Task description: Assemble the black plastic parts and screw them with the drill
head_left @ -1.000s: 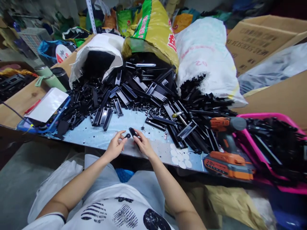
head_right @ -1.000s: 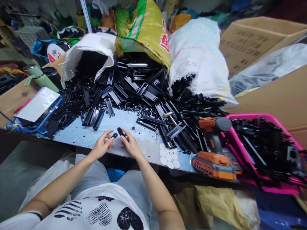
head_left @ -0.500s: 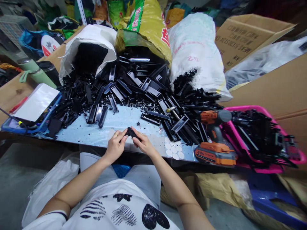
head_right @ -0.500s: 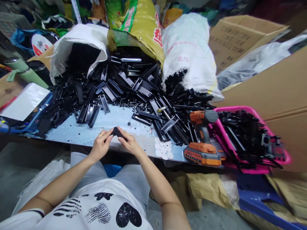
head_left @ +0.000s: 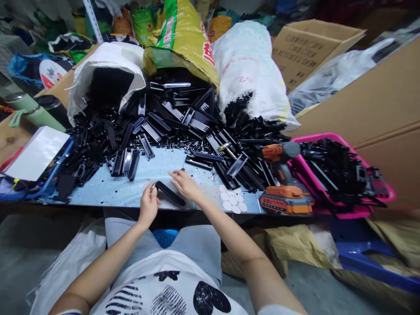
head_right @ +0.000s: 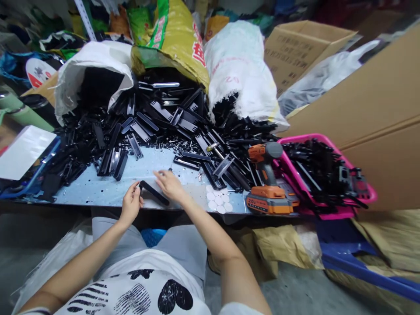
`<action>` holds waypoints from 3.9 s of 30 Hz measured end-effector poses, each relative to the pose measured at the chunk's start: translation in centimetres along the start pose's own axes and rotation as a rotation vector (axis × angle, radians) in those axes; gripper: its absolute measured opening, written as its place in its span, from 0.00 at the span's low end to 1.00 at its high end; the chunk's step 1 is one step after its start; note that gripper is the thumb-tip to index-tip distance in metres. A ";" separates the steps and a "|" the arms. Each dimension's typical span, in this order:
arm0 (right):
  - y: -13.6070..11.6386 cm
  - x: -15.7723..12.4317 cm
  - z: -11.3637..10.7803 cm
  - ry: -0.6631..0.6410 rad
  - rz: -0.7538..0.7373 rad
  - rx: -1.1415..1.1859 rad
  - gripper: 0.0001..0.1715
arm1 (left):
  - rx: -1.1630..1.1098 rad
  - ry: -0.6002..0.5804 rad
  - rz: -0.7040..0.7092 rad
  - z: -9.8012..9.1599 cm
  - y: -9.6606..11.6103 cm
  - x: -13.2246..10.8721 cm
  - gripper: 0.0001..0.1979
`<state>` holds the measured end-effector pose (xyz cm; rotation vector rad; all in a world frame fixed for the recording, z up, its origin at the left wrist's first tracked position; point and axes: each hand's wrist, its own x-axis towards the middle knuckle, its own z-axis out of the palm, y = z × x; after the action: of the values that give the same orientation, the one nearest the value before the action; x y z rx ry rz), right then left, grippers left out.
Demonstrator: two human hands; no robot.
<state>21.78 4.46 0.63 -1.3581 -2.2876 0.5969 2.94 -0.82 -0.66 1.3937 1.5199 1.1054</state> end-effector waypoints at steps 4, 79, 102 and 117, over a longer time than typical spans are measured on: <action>3.6 2.7 -1.5 -0.092 0.014 -0.329 0.22 | -0.005 -0.045 -0.092 -0.3 -1.8 -0.4 0.27; 3.0 -6.0 -4.7 -0.211 -0.151 -0.463 0.23 | 0.860 -0.479 0.459 0.8 2.6 9.3 0.18; 5.7 13.4 0.0 -0.091 0.295 -0.356 0.23 | -0.037 -0.074 -0.060 -3.3 -0.8 4.4 0.13; 3.6 -2.8 -1.2 0.231 0.102 0.214 0.12 | 0.482 -0.162 0.324 -2.7 1.3 4.0 0.08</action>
<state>26.25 3.72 -0.71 -1.3676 -1.9241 0.6593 0.48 2.98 1.50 2.0640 1.5365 0.8068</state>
